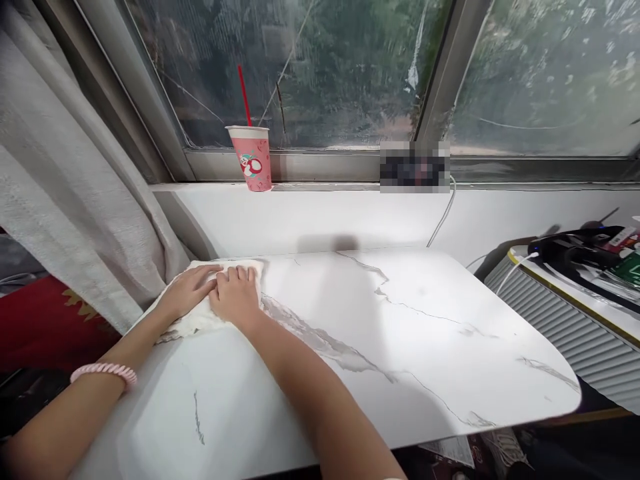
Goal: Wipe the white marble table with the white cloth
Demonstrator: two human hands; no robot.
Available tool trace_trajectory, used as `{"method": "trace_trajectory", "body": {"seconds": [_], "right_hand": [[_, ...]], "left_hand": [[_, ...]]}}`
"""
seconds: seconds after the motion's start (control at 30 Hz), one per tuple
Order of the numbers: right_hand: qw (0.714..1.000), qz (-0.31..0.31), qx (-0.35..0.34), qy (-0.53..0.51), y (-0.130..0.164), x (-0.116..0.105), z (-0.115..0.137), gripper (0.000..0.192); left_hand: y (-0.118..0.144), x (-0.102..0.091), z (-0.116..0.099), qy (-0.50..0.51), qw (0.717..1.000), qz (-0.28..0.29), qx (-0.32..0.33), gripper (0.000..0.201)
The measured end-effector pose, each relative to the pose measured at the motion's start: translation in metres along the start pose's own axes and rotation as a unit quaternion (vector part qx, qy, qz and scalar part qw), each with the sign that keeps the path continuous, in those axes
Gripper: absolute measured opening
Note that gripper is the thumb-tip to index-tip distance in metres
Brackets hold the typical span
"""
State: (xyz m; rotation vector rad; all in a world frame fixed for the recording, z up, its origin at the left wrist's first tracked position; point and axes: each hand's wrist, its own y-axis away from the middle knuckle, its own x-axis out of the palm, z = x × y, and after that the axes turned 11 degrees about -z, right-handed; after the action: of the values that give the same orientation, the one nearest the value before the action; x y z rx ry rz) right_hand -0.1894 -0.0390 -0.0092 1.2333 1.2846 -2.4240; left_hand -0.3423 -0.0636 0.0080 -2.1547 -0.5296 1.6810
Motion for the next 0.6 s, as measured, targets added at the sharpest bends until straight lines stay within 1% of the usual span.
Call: {"method": "trace_trajectory", "body": {"seconds": [0.1, 0.23, 0.4, 0.5, 0.6], "right_hand": [[1.000, 0.008, -0.021, -0.007, 0.023, -0.020, 0.004, 0.033], [0.998, 0.021, -0.063, -0.024, 0.060, -0.053, 0.009, 0.032], [0.990, 0.002, -0.130, -0.047, 0.115, -0.100, 0.008, 0.039], [0.988, -0.005, -0.142, -0.054, 0.140, -0.123, 0.002, 0.043], [0.989, -0.010, -0.135, -0.056, 0.146, -0.131, -0.007, 0.043]], "left_hand": [[0.028, -0.008, -0.024, -0.022, 1.000, -0.007, 0.009, 0.047], [0.078, -0.017, -0.057, -0.070, 0.997, -0.032, 0.025, 0.049], [0.141, -0.022, -0.099, -0.122, 0.986, -0.072, 0.087, 0.049], [0.161, -0.022, -0.123, -0.135, 0.979, -0.096, 0.120, 0.049], [0.160, -0.018, -0.136, -0.134, 0.978, -0.092, 0.129, 0.047]]}}
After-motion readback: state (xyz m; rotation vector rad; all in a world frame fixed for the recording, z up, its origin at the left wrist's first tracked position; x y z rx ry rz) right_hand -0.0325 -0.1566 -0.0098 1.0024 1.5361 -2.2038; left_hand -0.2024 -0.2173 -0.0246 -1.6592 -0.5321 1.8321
